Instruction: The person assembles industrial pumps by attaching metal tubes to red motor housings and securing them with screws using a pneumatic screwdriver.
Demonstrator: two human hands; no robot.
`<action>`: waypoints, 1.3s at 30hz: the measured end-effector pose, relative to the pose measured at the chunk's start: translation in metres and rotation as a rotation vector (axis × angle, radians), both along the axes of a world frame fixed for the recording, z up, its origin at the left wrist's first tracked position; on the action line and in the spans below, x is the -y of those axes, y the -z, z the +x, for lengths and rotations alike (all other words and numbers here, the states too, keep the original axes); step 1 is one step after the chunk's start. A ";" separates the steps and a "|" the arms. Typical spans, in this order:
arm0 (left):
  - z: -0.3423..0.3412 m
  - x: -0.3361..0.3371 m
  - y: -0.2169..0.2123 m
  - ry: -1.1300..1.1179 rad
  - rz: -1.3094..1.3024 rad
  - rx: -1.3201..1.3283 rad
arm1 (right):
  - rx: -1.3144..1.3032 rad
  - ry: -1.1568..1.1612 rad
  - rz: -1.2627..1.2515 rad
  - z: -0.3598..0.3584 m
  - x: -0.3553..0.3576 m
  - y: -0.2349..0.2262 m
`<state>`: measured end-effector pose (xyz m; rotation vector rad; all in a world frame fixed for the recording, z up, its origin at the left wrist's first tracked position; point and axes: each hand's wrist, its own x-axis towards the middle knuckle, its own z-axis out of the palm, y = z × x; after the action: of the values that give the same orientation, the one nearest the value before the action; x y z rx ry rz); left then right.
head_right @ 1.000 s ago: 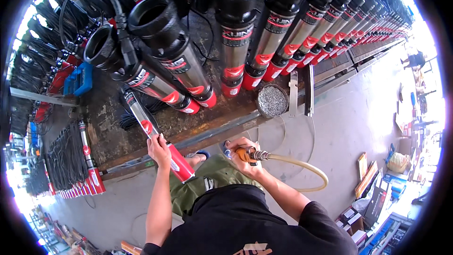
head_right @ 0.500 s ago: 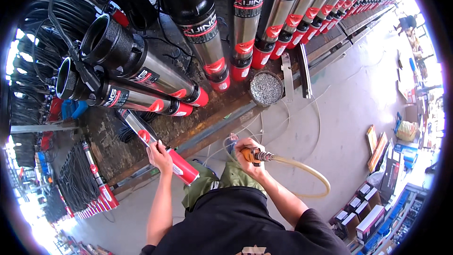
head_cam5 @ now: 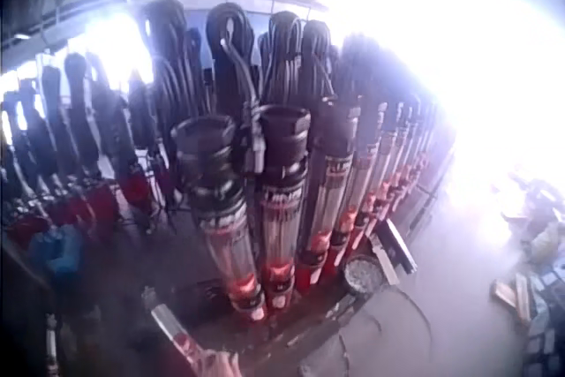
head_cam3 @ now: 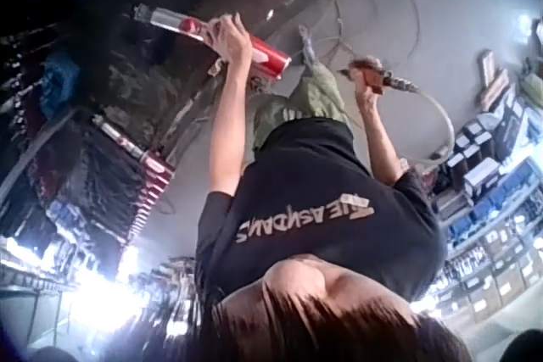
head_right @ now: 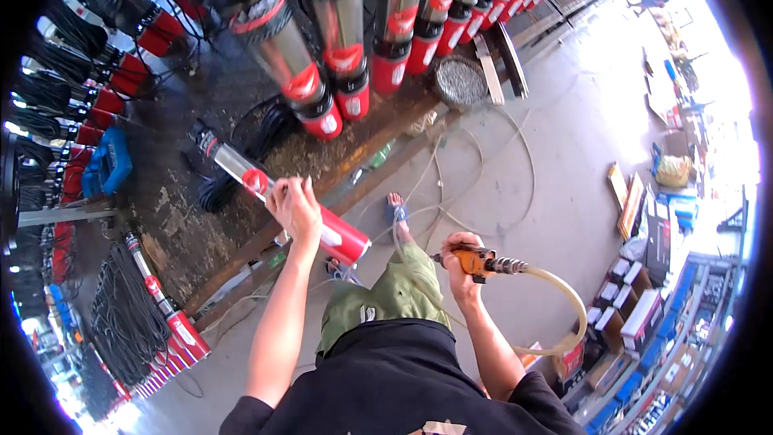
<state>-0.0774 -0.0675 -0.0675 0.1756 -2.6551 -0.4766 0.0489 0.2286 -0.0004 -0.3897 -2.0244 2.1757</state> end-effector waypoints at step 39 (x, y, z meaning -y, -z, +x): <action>-0.010 0.015 0.033 0.049 0.013 0.033 | -0.004 0.463 -0.240 0.352 -0.043 0.052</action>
<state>-0.0875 -0.0821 -0.1009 0.1243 -2.6946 -0.5111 0.4007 0.2715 -0.0528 -0.7926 -1.4792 2.1096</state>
